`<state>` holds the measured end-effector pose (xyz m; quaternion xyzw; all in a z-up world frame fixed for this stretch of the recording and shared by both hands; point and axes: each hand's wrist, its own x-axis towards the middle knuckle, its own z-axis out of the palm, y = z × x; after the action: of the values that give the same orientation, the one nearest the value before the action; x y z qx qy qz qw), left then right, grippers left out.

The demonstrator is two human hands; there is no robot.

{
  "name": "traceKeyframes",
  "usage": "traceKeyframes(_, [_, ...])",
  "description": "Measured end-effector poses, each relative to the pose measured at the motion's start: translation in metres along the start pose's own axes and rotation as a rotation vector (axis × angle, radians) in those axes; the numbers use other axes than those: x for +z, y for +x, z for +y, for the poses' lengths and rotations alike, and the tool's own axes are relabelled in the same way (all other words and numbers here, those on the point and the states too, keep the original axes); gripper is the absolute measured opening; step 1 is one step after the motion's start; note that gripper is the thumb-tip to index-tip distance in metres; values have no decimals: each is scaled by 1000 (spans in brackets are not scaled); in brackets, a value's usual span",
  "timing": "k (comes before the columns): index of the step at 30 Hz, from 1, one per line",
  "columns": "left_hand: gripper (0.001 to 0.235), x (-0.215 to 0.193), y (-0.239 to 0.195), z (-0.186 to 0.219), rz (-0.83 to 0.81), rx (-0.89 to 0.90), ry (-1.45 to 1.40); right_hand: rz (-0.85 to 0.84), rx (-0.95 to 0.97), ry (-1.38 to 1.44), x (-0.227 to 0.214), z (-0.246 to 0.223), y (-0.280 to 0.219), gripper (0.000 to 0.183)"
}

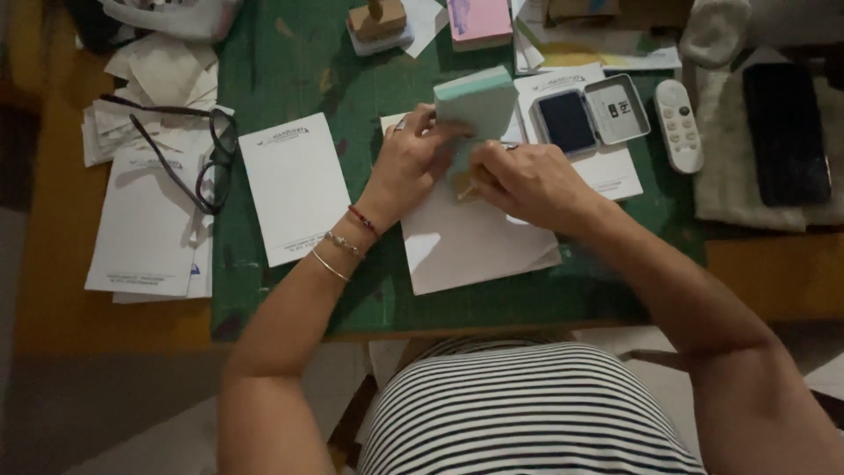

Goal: Manually stamping a stack of small cards using a hand stamp and an ink pad on a workstation.

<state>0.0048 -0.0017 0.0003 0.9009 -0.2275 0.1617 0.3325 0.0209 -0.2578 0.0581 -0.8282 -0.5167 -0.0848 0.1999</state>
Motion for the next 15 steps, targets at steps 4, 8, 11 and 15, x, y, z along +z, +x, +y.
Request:
traceKeyframes(4, [41, 2, -3, 0, 3, -5, 33, 1, 6, 31, 3, -2, -1, 22])
traceKeyframes(8, [42, 0, -5, -2, 18, 38, 50, 119, 27, 117, -1, 0, 1, 29])
traceKeyframes(11, [37, -2, 1, 0, 42, 61, 29, 288, 119, 341, -11, 24, -10, 32])
traceKeyframes(15, [38, -13, -3, 18, 8, 48, -50, 408, 217, 313, -58, 35, -30, 30])
